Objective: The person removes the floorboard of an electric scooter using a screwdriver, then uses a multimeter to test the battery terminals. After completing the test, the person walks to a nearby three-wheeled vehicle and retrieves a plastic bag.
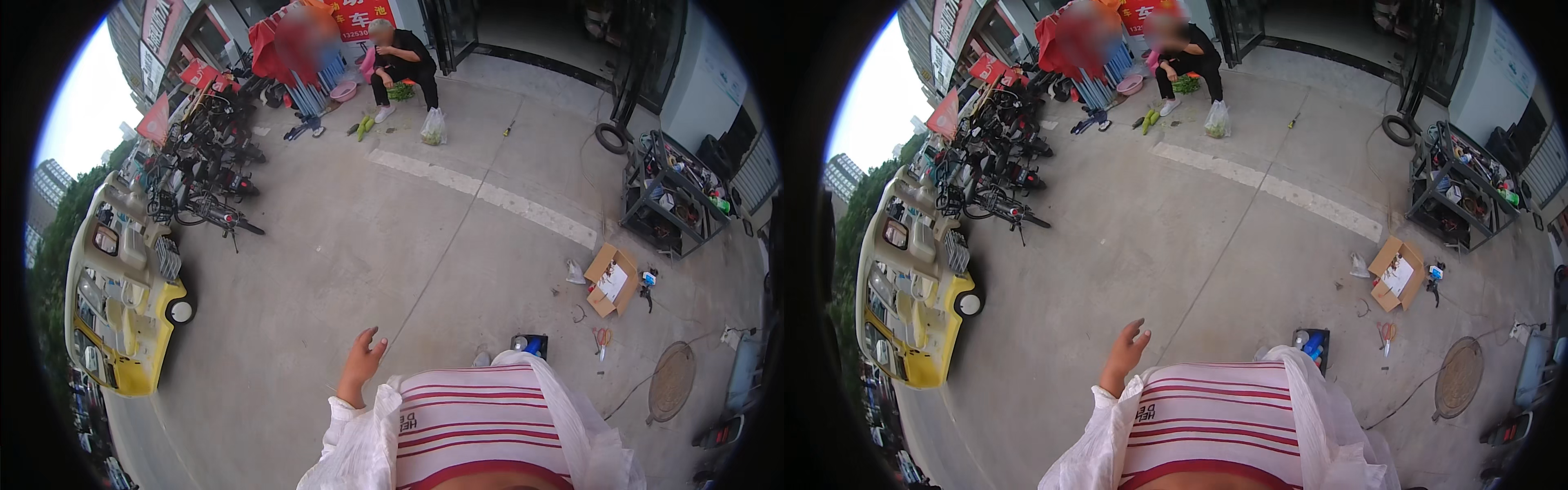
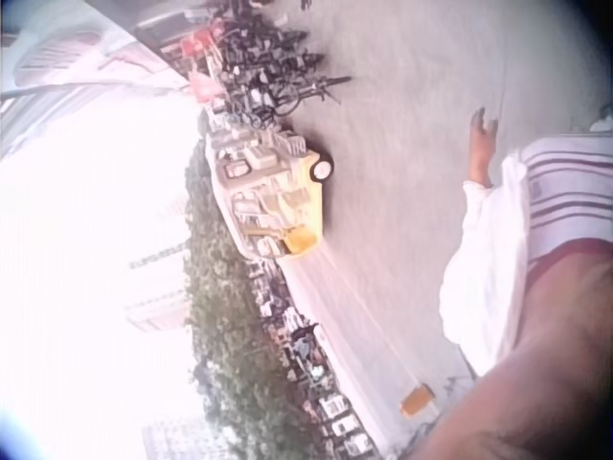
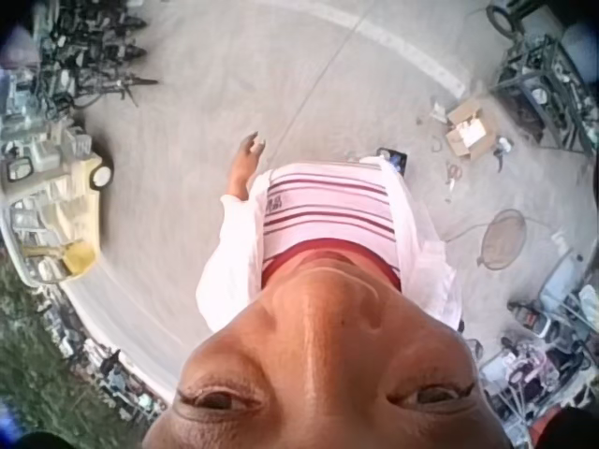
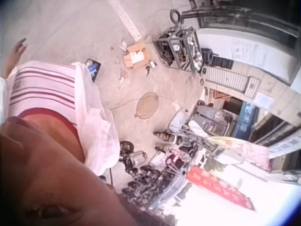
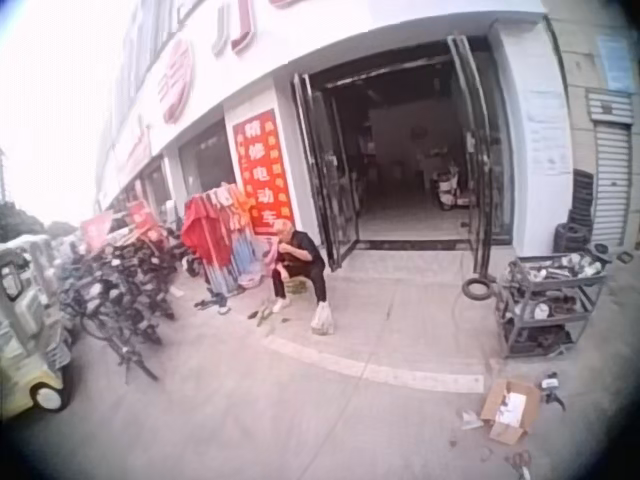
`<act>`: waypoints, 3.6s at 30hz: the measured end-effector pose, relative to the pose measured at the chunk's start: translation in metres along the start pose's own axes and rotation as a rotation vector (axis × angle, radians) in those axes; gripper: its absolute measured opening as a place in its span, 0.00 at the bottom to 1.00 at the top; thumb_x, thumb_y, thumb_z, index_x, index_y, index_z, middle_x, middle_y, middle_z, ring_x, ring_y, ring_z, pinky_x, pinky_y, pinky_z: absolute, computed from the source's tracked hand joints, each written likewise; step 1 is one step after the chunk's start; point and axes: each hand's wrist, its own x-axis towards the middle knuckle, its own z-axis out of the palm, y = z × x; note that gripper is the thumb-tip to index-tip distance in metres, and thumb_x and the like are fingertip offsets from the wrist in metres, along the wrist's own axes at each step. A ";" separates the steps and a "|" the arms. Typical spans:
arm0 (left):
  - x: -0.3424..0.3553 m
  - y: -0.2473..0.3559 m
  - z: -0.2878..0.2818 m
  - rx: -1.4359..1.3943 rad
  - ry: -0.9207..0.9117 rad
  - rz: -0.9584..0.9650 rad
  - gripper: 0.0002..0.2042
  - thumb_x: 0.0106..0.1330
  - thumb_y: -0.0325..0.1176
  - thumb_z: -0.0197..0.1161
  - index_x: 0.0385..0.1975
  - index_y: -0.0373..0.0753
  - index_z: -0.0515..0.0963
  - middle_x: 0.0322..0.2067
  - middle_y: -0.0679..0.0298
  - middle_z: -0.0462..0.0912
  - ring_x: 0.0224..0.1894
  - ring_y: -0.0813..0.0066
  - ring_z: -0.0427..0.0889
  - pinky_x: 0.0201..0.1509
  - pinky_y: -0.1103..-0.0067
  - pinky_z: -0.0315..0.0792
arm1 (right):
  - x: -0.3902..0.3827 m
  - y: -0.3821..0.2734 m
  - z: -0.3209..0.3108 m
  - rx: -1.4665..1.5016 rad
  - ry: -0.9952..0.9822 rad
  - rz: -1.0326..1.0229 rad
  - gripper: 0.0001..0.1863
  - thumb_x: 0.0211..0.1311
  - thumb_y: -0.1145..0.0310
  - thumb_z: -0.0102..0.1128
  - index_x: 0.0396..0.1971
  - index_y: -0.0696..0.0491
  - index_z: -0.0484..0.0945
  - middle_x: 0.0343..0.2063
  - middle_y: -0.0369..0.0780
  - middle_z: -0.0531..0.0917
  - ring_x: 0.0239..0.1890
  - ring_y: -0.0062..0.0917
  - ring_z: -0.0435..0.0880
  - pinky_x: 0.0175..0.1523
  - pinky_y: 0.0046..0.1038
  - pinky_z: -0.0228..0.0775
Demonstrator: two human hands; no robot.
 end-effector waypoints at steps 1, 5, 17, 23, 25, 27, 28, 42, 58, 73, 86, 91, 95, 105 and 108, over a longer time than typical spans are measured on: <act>0.027 0.006 0.003 0.007 0.002 0.018 0.26 0.66 0.42 0.62 0.60 0.35 0.70 0.60 0.47 0.70 0.57 0.54 0.74 0.54 0.70 0.73 | 0.011 -0.019 -0.017 0.048 0.030 0.002 0.19 0.66 0.59 0.51 0.45 0.59 0.79 0.36 0.45 0.85 0.36 0.33 0.84 0.45 0.35 0.75; 0.126 0.037 0.013 0.057 -0.005 -0.019 0.26 0.66 0.44 0.62 0.59 0.35 0.71 0.58 0.47 0.71 0.55 0.56 0.75 0.52 0.71 0.73 | 0.061 -0.138 -0.087 0.272 0.140 -0.087 0.21 0.64 0.57 0.52 0.42 0.60 0.81 0.33 0.47 0.85 0.36 0.35 0.84 0.46 0.36 0.75; 0.523 0.141 0.043 0.098 -0.129 0.052 0.26 0.65 0.45 0.61 0.57 0.32 0.72 0.58 0.44 0.72 0.54 0.53 0.75 0.54 0.69 0.71 | 0.222 -0.492 -0.219 0.333 0.209 -0.536 0.18 0.64 0.60 0.53 0.33 0.63 0.80 0.27 0.46 0.84 0.28 0.32 0.83 0.35 0.34 0.75; 0.728 0.259 0.045 0.163 -0.182 0.250 0.25 0.66 0.42 0.61 0.58 0.32 0.71 0.59 0.43 0.70 0.62 0.48 0.69 0.62 0.66 0.67 | 0.276 -0.572 -0.298 0.541 0.203 -0.219 0.20 0.63 0.58 0.53 0.32 0.63 0.81 0.27 0.47 0.84 0.29 0.35 0.84 0.38 0.36 0.75; 0.798 0.309 0.067 0.195 -0.219 0.315 0.25 0.66 0.42 0.61 0.58 0.32 0.70 0.60 0.43 0.69 0.63 0.46 0.67 0.64 0.65 0.65 | 0.305 -0.569 -0.314 0.579 0.204 -0.094 0.20 0.63 0.58 0.53 0.32 0.63 0.81 0.27 0.47 0.84 0.29 0.37 0.84 0.39 0.37 0.75; 0.858 0.354 0.096 0.204 -0.233 0.316 0.24 0.67 0.41 0.60 0.59 0.33 0.70 0.60 0.44 0.69 0.62 0.48 0.69 0.61 0.67 0.69 | 0.332 -0.554 -0.318 0.569 0.188 0.049 0.21 0.63 0.57 0.53 0.31 0.63 0.81 0.27 0.48 0.84 0.30 0.38 0.84 0.40 0.38 0.75; 0.881 0.377 0.112 0.198 -0.276 0.322 0.24 0.67 0.40 0.60 0.59 0.33 0.70 0.60 0.44 0.69 0.62 0.48 0.69 0.59 0.67 0.70 | 0.343 -0.546 -0.317 0.554 0.183 0.120 0.21 0.63 0.57 0.53 0.31 0.63 0.82 0.27 0.48 0.85 0.30 0.38 0.84 0.40 0.38 0.75; 1.264 0.497 0.284 0.251 -0.703 0.259 0.27 0.70 0.42 0.56 0.60 0.24 0.67 0.51 0.43 0.78 0.50 0.61 0.79 0.55 0.73 0.71 | 0.458 -0.847 -0.685 0.820 0.623 -0.404 0.17 0.68 0.59 0.52 0.45 0.57 0.77 0.35 0.42 0.83 0.37 0.27 0.81 0.46 0.29 0.73; 1.206 0.887 0.664 0.453 -1.172 1.044 0.23 0.70 0.40 0.56 0.59 0.30 0.70 0.56 0.47 0.74 0.55 0.58 0.77 0.57 0.70 0.71 | 0.292 -0.891 -0.190 1.930 0.763 1.525 0.12 0.61 0.63 0.52 0.32 0.58 0.77 0.22 0.45 0.82 0.27 0.33 0.85 0.29 0.36 0.74; 0.817 0.863 0.805 0.877 -1.702 1.449 0.26 0.67 0.44 0.60 0.59 0.34 0.70 0.61 0.46 0.69 0.62 0.54 0.70 0.59 0.70 0.69 | 0.364 -0.639 -0.350 1.940 0.765 1.021 0.20 0.60 0.59 0.54 0.37 0.64 0.80 0.29 0.50 0.85 0.28 0.37 0.85 0.36 0.35 0.77; 0.515 0.969 1.061 0.513 -1.790 1.384 0.24 0.67 0.42 0.60 0.58 0.33 0.71 0.57 0.46 0.73 0.60 0.55 0.73 0.62 0.70 0.67 | 0.263 -0.279 -0.428 1.784 0.882 1.191 0.15 0.65 0.63 0.53 0.40 0.62 0.78 0.24 0.43 0.81 0.22 0.30 0.81 0.25 0.29 0.72; 0.394 1.011 1.138 0.424 -1.983 1.326 0.25 0.67 0.41 0.61 0.60 0.36 0.70 0.61 0.50 0.69 0.60 0.59 0.72 0.60 0.73 0.68 | 0.291 -0.148 -0.466 1.827 0.839 1.211 0.16 0.63 0.63 0.54 0.40 0.61 0.78 0.26 0.45 0.82 0.25 0.34 0.82 0.28 0.32 0.73; 0.321 1.045 1.205 0.416 -2.017 1.147 0.22 0.69 0.37 0.59 0.61 0.37 0.70 0.61 0.54 0.70 0.59 0.63 0.72 0.58 0.73 0.69 | 0.350 -0.018 -0.508 1.816 0.817 1.120 0.16 0.62 0.63 0.55 0.40 0.61 0.79 0.28 0.47 0.83 0.27 0.37 0.83 0.31 0.34 0.74; 0.143 1.100 1.424 0.338 -1.763 0.845 0.18 0.69 0.36 0.58 0.55 0.32 0.75 0.53 0.52 0.78 0.55 0.65 0.77 0.60 0.72 0.68 | 0.368 0.518 -0.587 1.565 1.114 1.391 0.14 0.57 0.64 0.55 0.34 0.59 0.83 0.31 0.50 0.86 0.34 0.41 0.86 0.42 0.38 0.76; 0.104 1.163 1.445 0.359 -1.660 0.870 0.19 0.69 0.34 0.58 0.57 0.33 0.73 0.53 0.52 0.78 0.55 0.65 0.77 0.59 0.74 0.69 | 0.409 0.639 -0.815 1.238 1.327 1.127 0.15 0.58 0.65 0.54 0.34 0.62 0.82 0.30 0.52 0.85 0.33 0.43 0.85 0.40 0.38 0.77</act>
